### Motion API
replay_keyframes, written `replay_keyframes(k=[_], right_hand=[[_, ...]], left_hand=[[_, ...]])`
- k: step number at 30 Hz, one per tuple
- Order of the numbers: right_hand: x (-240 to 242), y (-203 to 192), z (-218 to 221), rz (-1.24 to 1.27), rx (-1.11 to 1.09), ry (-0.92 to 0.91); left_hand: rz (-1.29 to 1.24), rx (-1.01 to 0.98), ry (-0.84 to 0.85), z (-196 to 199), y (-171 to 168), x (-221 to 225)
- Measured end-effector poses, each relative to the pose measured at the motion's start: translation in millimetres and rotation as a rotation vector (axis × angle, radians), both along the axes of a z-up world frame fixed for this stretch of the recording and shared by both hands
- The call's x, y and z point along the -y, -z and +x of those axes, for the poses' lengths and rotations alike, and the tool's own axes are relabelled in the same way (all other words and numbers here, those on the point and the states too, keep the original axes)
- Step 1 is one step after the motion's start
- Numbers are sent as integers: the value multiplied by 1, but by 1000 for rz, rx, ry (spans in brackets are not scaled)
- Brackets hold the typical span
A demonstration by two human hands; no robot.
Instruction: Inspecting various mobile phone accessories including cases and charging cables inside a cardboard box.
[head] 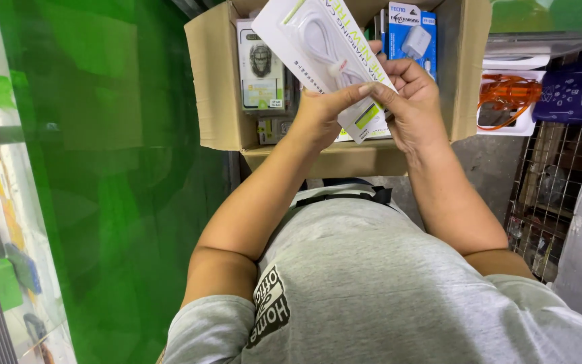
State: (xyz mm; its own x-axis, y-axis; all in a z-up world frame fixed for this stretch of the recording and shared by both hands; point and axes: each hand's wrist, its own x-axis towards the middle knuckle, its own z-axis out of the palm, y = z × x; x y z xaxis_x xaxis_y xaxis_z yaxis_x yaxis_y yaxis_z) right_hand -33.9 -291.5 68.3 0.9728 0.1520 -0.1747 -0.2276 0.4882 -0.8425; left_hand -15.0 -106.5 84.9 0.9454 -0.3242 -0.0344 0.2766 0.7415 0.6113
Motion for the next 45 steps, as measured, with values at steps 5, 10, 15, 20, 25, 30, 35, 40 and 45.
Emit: replay_keyframes(k=[5,10,15,20,25,30,35,40,45], right_hand=[[25,14,23,-138,27,7],[27,-54,50,-168,109,-2],[61,34,54,-425,114,-193],[63,80,45,-437,-99,-84],[35,107,17,-407,-728,-131],[22,166,16,-391,-798,-260],[24,174,33,-430,-719,-552],[29,185,40,-544,-857,-501],[-9,200,40,-714,-806,-403]], left_hand=[[155,-41,110,29,8,-17],[1033,216,613,51,16,-41],[1234,390,774,65,23,-50],[1280,290,647,58,60,-105],[1149,-407,403,16,108,-136],[1588,-123,177,-17,125,-128],[1958,7,155,-37,89,-107],[1997,118,177,-55,95,-114],[1858,281,221,-62,116,-110]])
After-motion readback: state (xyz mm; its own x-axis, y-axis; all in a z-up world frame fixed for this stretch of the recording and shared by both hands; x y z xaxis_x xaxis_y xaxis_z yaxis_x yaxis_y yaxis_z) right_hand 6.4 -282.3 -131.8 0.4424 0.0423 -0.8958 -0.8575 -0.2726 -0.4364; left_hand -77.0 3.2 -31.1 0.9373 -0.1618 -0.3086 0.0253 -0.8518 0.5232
